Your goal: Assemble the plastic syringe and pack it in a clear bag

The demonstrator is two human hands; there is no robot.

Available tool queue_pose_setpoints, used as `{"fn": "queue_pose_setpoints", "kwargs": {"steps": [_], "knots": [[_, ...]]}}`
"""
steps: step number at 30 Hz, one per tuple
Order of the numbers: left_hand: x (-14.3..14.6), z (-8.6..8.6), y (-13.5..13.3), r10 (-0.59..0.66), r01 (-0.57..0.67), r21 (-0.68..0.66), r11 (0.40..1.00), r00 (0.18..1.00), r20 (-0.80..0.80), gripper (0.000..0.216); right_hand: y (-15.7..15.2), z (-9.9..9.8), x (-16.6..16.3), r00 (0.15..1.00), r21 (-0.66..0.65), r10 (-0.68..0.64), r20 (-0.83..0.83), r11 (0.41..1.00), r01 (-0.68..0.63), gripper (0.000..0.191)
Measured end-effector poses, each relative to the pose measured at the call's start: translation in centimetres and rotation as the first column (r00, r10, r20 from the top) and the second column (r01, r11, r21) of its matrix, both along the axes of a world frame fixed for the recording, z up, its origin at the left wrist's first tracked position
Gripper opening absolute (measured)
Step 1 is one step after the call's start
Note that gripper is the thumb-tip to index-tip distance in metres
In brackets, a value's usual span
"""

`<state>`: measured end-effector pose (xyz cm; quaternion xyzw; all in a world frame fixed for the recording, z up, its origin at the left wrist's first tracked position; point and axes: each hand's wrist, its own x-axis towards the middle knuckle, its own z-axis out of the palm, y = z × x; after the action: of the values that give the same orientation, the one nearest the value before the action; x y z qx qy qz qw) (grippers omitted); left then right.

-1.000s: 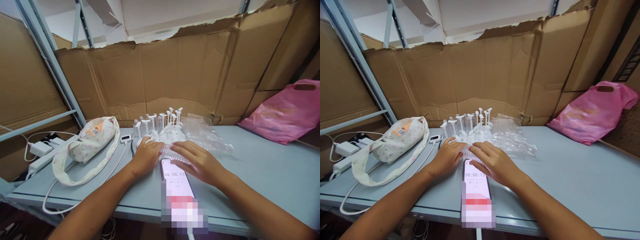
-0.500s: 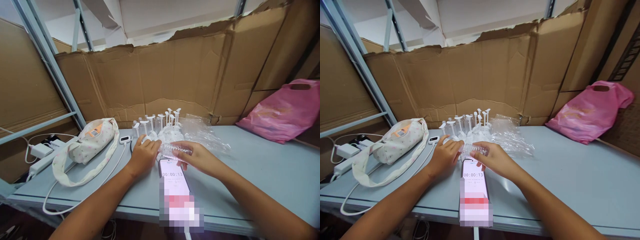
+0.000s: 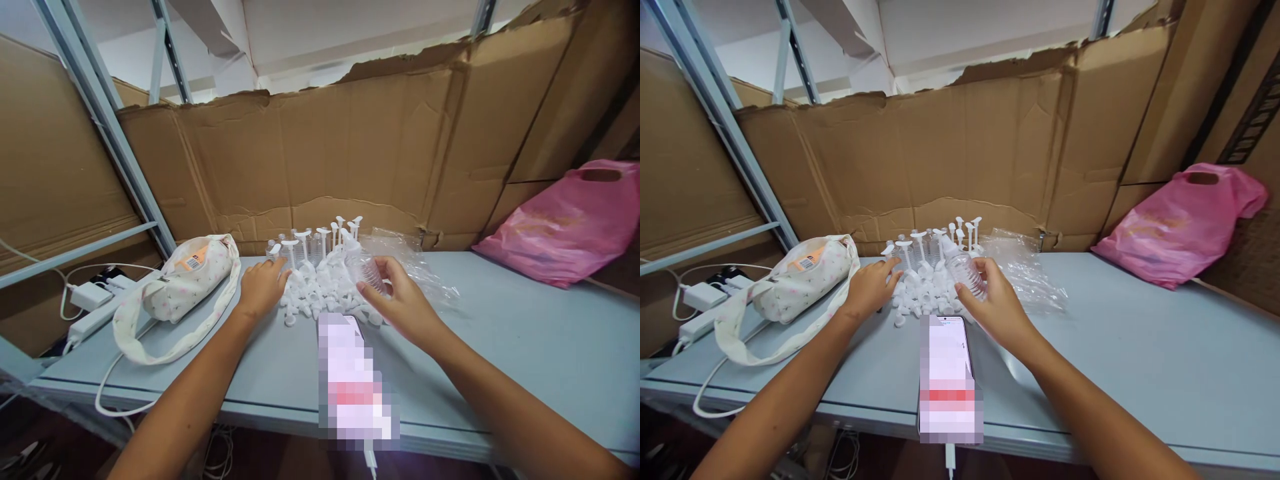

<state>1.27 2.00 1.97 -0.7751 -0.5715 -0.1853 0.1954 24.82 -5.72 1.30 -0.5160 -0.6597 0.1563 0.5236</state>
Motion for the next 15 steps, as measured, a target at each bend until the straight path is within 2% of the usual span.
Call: {"fn": "queue_pose_setpoints", "kwargs": {"steps": [4, 7, 9, 12, 15], "knots": [[-0.1, -0.8, 0.7, 0.013, -0.012, -0.119, 0.993, 1.000, 0.008, 0.036, 0.4, -0.5, -0.1, 0.989, -0.061, 0.074, -0.126, 0.995, -0.082, 0.029], [-0.2, -1.0, 1.1, 0.020, -0.016, -0.181, 0.983, 1.000, 0.018, 0.032, 0.4, -0.5, -0.2, 0.977, -0.107, 0.111, -0.181, 0.986, -0.132, 0.039], [-0.3, -0.7, 1.0, 0.018, -0.008, -0.174, 0.985, 0.998, 0.056, 0.030, 0.3, -0.3, -0.2, 0.968, -0.139, 0.143, -0.205, 0.975, -0.173, 0.045], [-0.4, 0.2, 0.2, 0.008, -0.003, -0.022, 1.000, 0.976, 0.216, 0.031, 0.3, -0.1, -0.3, 0.943, -0.148, 0.191, -0.273, 0.960, -0.238, 0.044], [-0.1, 1.0, -0.8, -0.124, 0.046, 0.191, 0.981, 0.898, 0.421, 0.032, 0.3, 0.0, -0.4, 0.902, -0.132, 0.209, -0.377, 0.952, -0.276, 0.044]]}}
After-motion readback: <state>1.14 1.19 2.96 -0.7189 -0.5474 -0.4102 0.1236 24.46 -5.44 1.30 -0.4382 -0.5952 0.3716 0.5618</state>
